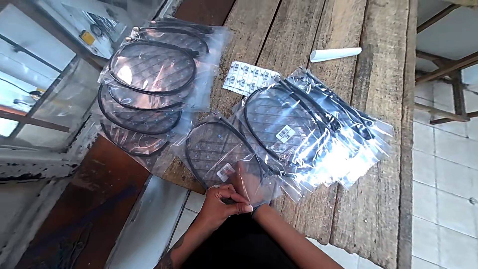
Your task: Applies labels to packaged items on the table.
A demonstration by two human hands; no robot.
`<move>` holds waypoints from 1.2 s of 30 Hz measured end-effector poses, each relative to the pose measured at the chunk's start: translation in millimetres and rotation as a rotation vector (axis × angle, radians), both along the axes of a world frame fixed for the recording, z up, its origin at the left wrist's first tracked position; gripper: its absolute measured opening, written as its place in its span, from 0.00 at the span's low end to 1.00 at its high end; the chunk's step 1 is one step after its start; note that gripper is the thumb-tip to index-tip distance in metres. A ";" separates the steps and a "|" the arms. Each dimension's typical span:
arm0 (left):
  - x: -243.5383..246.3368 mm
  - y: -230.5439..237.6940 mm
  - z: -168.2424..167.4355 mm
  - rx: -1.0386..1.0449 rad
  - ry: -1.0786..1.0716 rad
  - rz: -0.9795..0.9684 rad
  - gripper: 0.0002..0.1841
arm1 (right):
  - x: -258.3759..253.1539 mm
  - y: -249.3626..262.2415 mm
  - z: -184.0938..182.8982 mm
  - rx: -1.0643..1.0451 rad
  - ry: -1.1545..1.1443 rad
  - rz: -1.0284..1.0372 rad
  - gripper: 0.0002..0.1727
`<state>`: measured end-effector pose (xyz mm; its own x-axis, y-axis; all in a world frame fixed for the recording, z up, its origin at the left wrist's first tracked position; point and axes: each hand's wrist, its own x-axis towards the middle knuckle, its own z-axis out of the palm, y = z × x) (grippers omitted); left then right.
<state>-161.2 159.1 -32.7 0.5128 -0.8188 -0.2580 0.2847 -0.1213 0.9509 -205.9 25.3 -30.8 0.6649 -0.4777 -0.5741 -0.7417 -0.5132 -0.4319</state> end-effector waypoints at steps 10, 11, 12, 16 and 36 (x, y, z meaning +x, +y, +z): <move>75.7 40.4 -24.6 0.412 -1.211 -0.178 0.42 | 5.9 5.3 14.3 -0.049 0.123 0.029 0.37; 82.5 45.0 -34.2 0.498 -1.288 -0.239 0.48 | -4.0 5.4 9.2 -0.087 0.026 0.069 0.40; 84.4 47.9 -42.6 0.542 -1.325 -0.269 0.51 | -21.4 5.9 -2.5 -0.185 -0.178 0.140 0.39; 81.8 46.1 -49.0 0.539 -1.381 -0.250 0.51 | -73.8 -6.7 -38.4 -0.479 -0.817 0.632 0.21; 82.9 41.1 -47.0 0.519 -1.351 -0.295 0.51 | -80.8 -19.4 -49.4 -0.456 -0.740 0.292 0.25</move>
